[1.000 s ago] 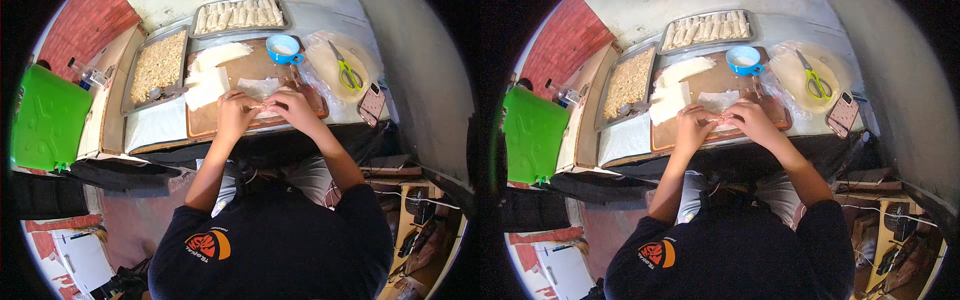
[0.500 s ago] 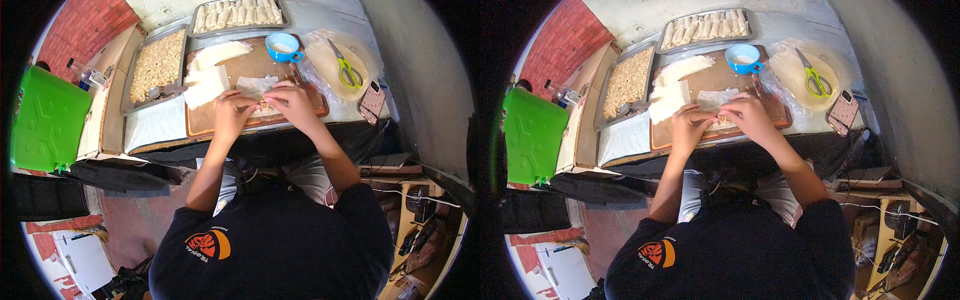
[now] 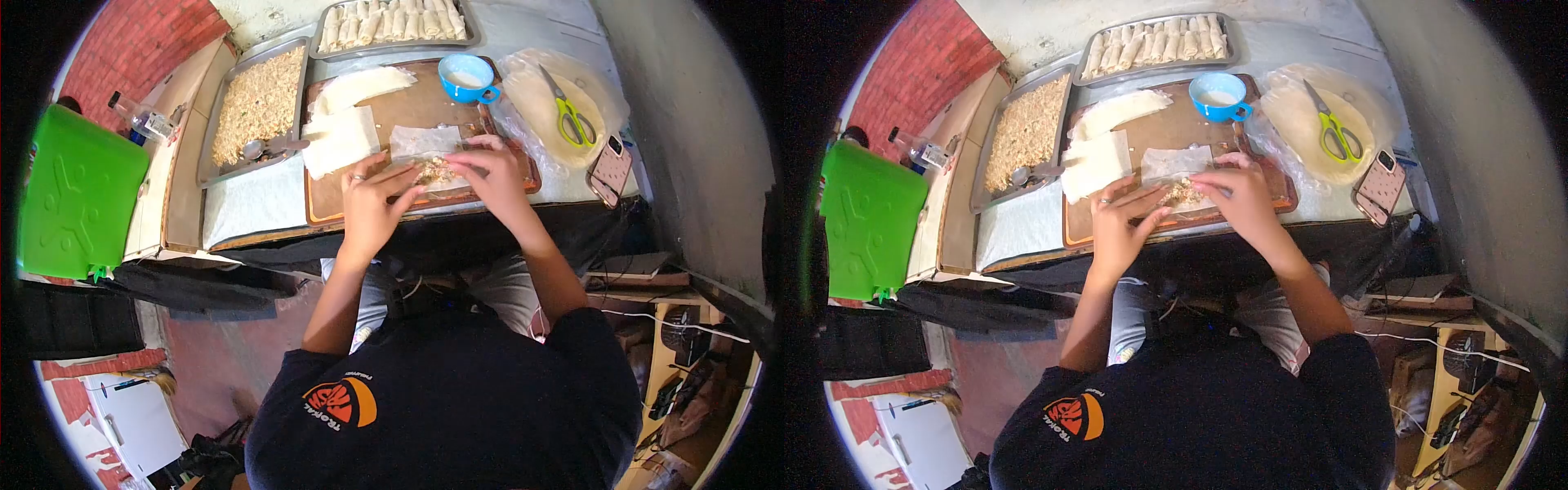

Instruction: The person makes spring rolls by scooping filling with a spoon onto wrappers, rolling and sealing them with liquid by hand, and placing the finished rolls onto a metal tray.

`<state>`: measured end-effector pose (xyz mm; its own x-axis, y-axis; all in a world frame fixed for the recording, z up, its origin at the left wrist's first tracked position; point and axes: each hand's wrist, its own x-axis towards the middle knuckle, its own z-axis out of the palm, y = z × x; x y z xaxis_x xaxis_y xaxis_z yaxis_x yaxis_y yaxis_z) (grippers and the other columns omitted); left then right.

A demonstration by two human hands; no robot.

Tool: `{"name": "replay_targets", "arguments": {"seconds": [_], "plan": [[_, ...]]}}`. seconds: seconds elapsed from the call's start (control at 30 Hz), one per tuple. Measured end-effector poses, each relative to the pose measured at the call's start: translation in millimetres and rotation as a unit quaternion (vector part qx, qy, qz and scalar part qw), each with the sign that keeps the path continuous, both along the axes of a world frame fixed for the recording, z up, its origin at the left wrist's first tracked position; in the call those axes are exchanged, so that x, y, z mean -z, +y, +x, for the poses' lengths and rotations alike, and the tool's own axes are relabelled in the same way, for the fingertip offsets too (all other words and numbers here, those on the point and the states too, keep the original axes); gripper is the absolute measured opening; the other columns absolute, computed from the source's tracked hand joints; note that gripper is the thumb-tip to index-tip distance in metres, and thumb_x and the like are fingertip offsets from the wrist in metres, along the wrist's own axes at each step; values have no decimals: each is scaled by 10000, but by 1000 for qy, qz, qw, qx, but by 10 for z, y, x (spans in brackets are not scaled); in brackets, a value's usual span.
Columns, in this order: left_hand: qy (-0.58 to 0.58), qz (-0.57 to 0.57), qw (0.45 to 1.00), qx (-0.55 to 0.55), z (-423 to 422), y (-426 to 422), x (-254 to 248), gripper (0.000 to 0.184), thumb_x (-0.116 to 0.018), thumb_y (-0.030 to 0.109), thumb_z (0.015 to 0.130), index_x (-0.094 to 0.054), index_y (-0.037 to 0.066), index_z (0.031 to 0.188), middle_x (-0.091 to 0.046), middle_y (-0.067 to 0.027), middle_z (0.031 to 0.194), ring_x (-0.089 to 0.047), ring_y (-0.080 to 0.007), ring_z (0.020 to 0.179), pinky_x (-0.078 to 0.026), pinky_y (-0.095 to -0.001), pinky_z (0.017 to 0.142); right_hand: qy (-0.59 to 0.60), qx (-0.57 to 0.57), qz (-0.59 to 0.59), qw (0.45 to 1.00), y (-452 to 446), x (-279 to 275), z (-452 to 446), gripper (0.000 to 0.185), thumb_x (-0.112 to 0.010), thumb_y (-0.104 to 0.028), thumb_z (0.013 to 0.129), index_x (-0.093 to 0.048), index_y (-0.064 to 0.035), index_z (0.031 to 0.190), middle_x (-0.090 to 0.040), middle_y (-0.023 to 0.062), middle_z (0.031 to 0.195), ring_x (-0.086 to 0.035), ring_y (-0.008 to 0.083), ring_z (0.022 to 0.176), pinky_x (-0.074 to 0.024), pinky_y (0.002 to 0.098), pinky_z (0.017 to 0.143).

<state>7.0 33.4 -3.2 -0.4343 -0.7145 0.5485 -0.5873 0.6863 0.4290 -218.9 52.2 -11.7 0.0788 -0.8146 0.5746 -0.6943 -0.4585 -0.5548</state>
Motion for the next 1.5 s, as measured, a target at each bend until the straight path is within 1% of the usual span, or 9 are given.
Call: {"name": "replay_targets", "arguments": {"seconds": [0.13,0.23,0.4,0.53,0.73,0.83,1.13,1.33,1.5], "plan": [[-89,-20,996,-11,-23,159,12,390,-708,399,834,-720,179,1156,-674,14,1227,-520,-266,1194,-335,-425,984,141,20,-50,989,202,-34,74,230,-717,-244,831,-759,-175,1046,-730,9,1075,-568,284,1124,-359,416,997],[-91,5,996,-1,37,172,73,425,-706,419,826,-708,167,1168,-661,6,1237,-496,-291,1230,-324,-445,1022,124,-1,-20,992,235,0,-8,291,-680,-354,859,-731,-200,1100,-721,-2,1109,-533,306,1181,-297,461,1018],[-80,17,997,12,57,186,-29,532,-675,455,847,-637,153,1283,-621,-10,1298,-437,-304,1293,-292,-472,1063,132,16,-42,990,238,-92,-63,291,-629,-299,892,-716,-208,1155,-714,5,1134,-516,314,1221,-277,462,1042],[-158,-4,987,-18,-3,240,46,618,-625,480,873,-505,218,1419,-526,-7,1424,-385,-305,1342,-243,-472,1101,143,45,-16,989,287,4,-29,299,-599,-277,910,-712,-204,1178,-710,8,1149,-509,315,1234,-265,457,1060],[-173,2,985,-12,71,230,69,606,-615,480,879,-506,222,1418,-519,19,1430,-372,-306,1355,-203,-502,1128,122,32,4,992,345,50,-55,298,-647,-255,888,-715,-186,1171,-711,17,1145,-510,307,1231,-286,441,1056],[-145,3,989,-12,79,261,62,599,-616,474,879,-513,223,1412,-522,17,1427,-373,-308,1358,-198,-511,1132,22,7,-5,1000,288,64,-98,289,-677,-246,868,-725,-183,1146,-712,11,1143,-518,303,1220,-299,437,1047],[-175,10,984,-23,183,304,58,578,-625,444,878,-529,210,1398,-552,3,1398,-379,-311,1358,-183,-518,1134,162,68,-22,984,351,10,-110,277,-676,-294,865,-734,-185,1112,-708,1,1152,-542,317,1177,-334,445,998],[-113,2,994,-9,13,319,-44,565,-619,428,886,-530,197,1394,-549,-7,1399,-377,-334,1354,-189,-525,1132,71,40,-24,996,268,-39,-85,254,-662,-235,878,-735,-160,1109,-714,20,1136,-545,297,1187,-319,423,1018],[-138,-5,990,-6,-173,250,44,593,-613,437,888,-503,180,1411,-511,-16,1433,-366,-337,1357,-182,-527,1138,107,27,-44,993,249,-37,141,275,-665,-275,878,-725,-173,1127,-712,21,1132,-533,302,1193,-322,450,1016]]}}
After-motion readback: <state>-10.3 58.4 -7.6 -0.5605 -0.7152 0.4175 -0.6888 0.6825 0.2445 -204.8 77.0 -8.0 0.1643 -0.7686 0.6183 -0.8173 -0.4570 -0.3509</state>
